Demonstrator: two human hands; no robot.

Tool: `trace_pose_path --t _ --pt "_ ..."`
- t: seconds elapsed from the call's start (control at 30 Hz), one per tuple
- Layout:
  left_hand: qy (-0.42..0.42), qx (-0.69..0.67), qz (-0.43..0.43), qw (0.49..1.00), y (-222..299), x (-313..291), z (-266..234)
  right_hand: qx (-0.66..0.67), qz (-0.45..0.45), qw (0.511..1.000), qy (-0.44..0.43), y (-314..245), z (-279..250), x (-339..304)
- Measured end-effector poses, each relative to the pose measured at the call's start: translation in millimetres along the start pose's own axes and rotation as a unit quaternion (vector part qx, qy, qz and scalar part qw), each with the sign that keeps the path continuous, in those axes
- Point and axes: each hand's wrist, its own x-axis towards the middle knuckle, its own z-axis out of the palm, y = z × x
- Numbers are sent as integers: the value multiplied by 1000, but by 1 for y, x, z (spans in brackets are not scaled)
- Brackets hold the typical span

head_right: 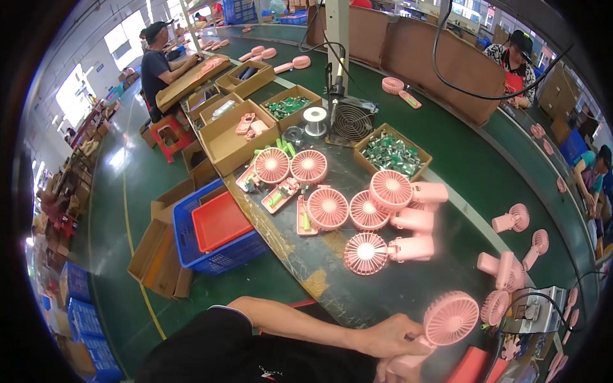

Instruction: The person assembles portable handheld fans by inserting batteries into the fan casings and securing components with an electric screwdriver.

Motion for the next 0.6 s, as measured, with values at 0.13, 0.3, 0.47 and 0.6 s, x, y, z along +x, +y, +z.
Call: trace_pose_path --t 0.13,0.3,0.47,0.6 --pt "-81 42 -65 994 13 -4 -18 161 67 981 -89 9 16 3" --pt "-18 140 -8 990 24 -39 -48 -97 -29 994 -39 12 20 19" --pt "392 517 142 748 83 -72 -190 -60 -133 989 11 -16 13 24" --pt "365 782 -23 504 96 -89 -313 -68 -145 987 10 -10 -25 32"
